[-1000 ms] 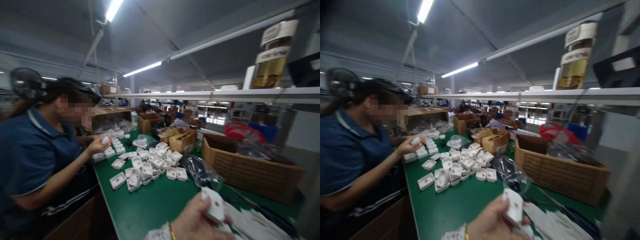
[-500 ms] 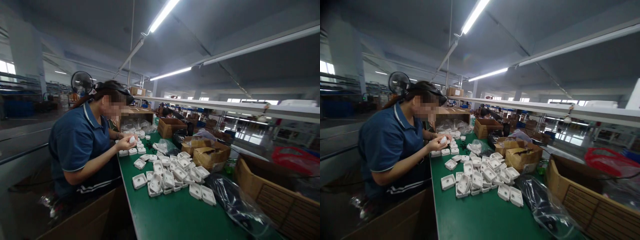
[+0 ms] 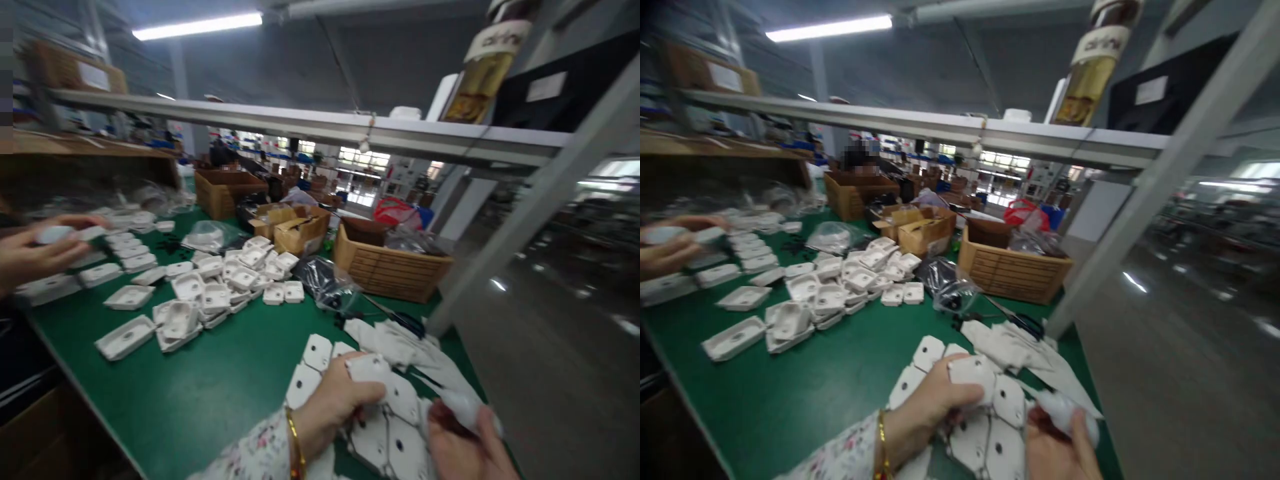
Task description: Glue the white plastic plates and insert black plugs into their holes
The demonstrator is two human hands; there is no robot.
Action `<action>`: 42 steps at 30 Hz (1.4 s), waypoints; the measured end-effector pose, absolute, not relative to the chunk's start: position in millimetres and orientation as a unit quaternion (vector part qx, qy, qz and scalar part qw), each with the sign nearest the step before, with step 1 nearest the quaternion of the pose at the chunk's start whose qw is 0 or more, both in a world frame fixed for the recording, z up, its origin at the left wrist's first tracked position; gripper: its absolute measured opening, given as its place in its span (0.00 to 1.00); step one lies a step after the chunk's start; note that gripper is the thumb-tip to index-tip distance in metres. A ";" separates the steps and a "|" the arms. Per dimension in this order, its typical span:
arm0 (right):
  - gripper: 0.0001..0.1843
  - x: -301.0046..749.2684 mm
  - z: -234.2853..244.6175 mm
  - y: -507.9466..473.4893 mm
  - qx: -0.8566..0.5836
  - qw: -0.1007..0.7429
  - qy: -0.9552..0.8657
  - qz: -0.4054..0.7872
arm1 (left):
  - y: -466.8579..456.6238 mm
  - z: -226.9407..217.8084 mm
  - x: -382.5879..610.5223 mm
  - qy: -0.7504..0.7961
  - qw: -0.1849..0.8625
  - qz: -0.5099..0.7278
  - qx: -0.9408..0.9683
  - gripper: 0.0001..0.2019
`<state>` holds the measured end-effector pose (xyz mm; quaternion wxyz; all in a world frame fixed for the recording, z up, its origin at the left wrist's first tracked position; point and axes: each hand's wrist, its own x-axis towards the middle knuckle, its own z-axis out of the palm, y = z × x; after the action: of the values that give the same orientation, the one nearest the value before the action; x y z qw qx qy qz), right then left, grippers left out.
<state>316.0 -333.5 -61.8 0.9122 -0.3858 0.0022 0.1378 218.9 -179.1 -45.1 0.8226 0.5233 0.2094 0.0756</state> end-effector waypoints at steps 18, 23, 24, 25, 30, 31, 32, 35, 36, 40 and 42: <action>0.22 286.4 -41.3 -312.6 -0.386 0.922 0.022 -0.005 | -181.3 -50.2 219.9 0.205 0.763 0.090 0.606 0.26; 0.18 284.6 -40.3 -311.4 -0.413 0.910 0.012 -0.031 | -181.6 -52.3 220.4 0.196 0.756 0.097 0.617 0.25; 0.17 284.6 -40.2 -311.4 -0.416 0.909 0.011 -0.035 | -181.4 -52.6 220.3 0.198 0.754 0.096 0.619 0.25; 0.17 284.6 -40.3 -311.4 -0.419 0.907 0.009 -0.037 | -181.3 -52.7 220.3 0.202 0.752 0.094 0.621 0.25; 0.20 283.8 -41.0 -310.5 -0.430 0.901 0.008 -0.056 | -181.0 -53.3 220.3 0.219 0.738 0.094 0.631 0.26; 0.20 283.5 -41.4 -310.3 -0.433 0.899 0.006 -0.056 | -181.0 -53.5 220.4 0.219 0.738 0.097 0.630 0.27; 0.21 283.3 -41.8 -310.2 -0.437 0.898 0.005 -0.057 | -181.1 -53.6 220.6 0.220 0.739 0.099 0.630 0.27; 0.21 283.1 -43.4 -311.0 -0.448 0.892 0.002 -0.063 | -181.6 -54.0 220.9 0.220 0.735 0.100 0.633 0.27; 0.21 283.1 -44.0 -311.4 -0.451 0.890 0.000 -0.067 | -181.6 -54.1 220.9 0.219 0.733 0.099 0.636 0.26; 0.20 282.8 -46.4 -312.9 -0.470 0.878 -0.018 -0.087 | -179.8 -56.3 221.7 0.208 0.733 0.089 0.642 0.26; 0.20 282.2 -47.6 -313.4 -0.488 0.866 -0.031 -0.104 | -177.9 -59.0 222.7 0.200 0.733 0.075 0.645 0.28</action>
<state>282.2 -313.4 -47.6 0.8660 -0.4881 -0.0315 -0.1043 222.7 -177.9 -59.0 0.7334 0.6454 0.2000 0.0751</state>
